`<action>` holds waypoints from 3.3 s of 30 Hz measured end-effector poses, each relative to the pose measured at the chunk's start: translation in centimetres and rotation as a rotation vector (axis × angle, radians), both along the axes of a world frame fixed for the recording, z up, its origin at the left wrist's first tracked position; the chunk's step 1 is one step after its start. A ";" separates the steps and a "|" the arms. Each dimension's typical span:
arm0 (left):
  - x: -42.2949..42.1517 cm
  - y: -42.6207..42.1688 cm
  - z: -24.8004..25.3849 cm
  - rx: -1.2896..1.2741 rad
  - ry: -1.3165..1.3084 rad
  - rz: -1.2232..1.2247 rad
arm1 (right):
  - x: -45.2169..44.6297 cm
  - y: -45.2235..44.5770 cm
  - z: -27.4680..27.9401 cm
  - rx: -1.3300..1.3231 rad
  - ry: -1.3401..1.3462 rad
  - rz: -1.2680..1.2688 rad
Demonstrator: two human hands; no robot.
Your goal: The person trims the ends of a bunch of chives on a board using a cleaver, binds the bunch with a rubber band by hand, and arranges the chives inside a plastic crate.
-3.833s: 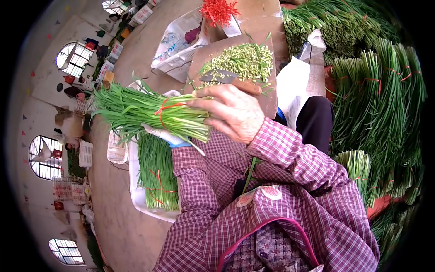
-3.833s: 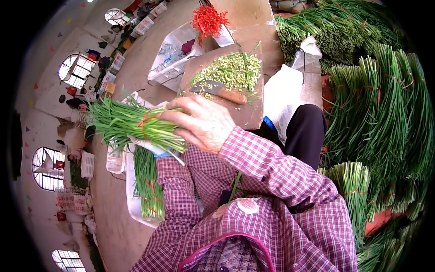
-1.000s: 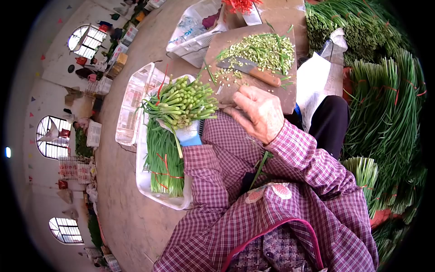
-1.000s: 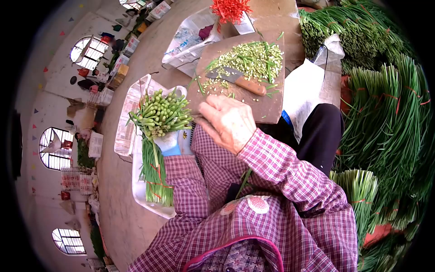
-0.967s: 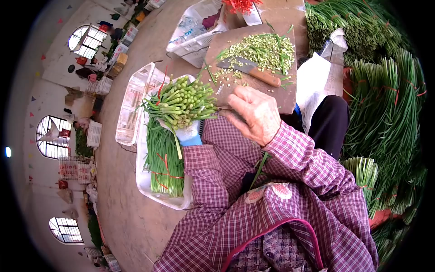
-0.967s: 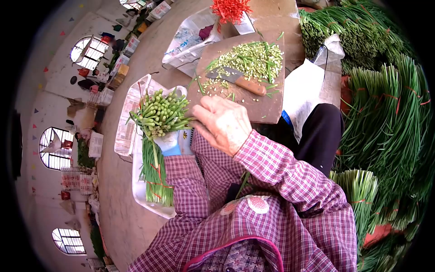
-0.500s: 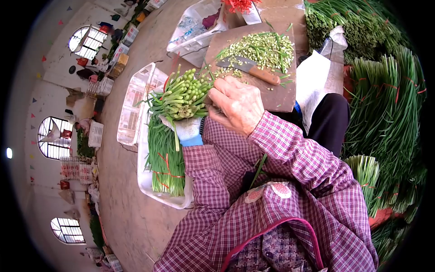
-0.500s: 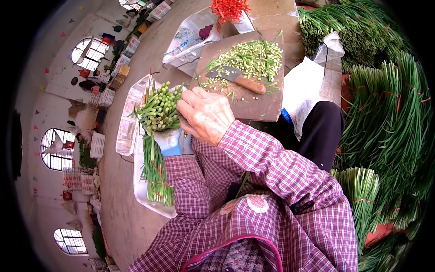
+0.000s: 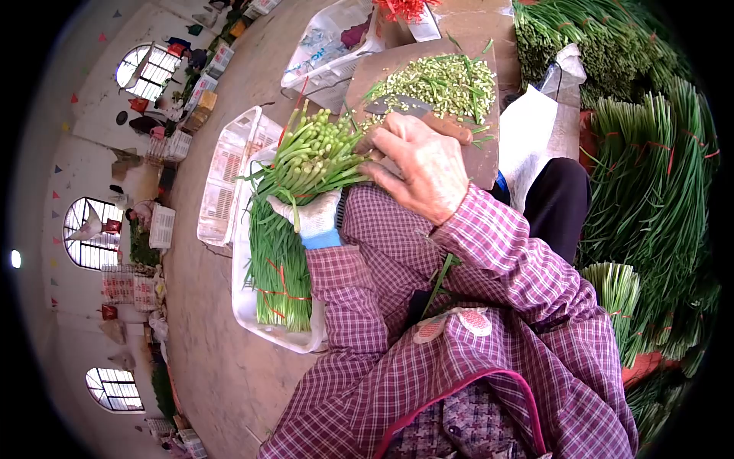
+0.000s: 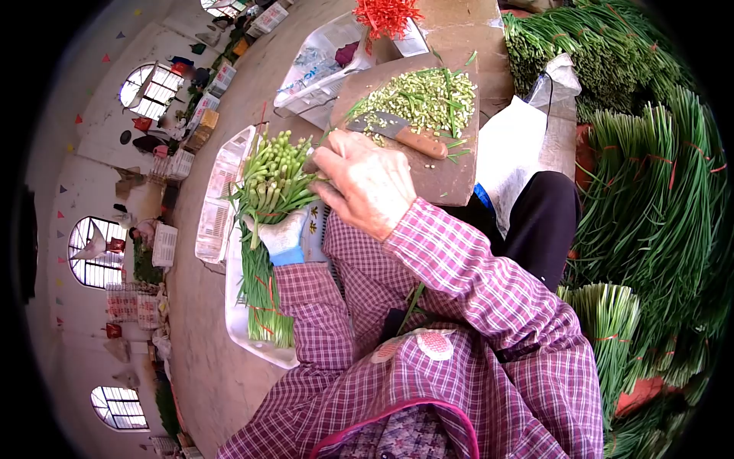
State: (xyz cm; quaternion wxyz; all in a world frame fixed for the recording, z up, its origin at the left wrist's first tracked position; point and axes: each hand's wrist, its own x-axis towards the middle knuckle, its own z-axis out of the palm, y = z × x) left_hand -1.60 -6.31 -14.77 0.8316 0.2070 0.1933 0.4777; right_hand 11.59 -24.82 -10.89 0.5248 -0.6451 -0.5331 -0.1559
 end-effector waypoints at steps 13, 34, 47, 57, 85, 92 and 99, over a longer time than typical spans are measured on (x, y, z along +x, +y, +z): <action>0.3 0.4 -0.6 0.017 -0.139 -0.108 | -0.7 1.5 -1.0 -0.050 0.197 0.087; 0.4 -0.4 -0.7 0.226 0.090 0.046 | -1.3 -2.8 -0.2 -0.212 0.163 0.486; 1.5 -1.6 0.0 0.348 -0.063 0.035 | -1.5 1.0 0.7 0.008 0.081 -0.094; 0.3 -0.4 -2.2 0.379 -0.051 0.011 | -0.8 0.9 0.9 -0.147 0.016 -0.067; -0.5 0.2 -1.7 0.425 0.075 0.015 | -1.0 -2.2 -0.1 -0.066 0.235 0.097; -1.2 2.0 -4.4 0.475 -0.098 0.088 | -2.0 -0.8 -0.6 -0.157 0.471 0.402; -1.2 2.4 -5.7 0.582 -0.217 0.180 | -2.9 0.2 -2.5 0.068 0.533 0.544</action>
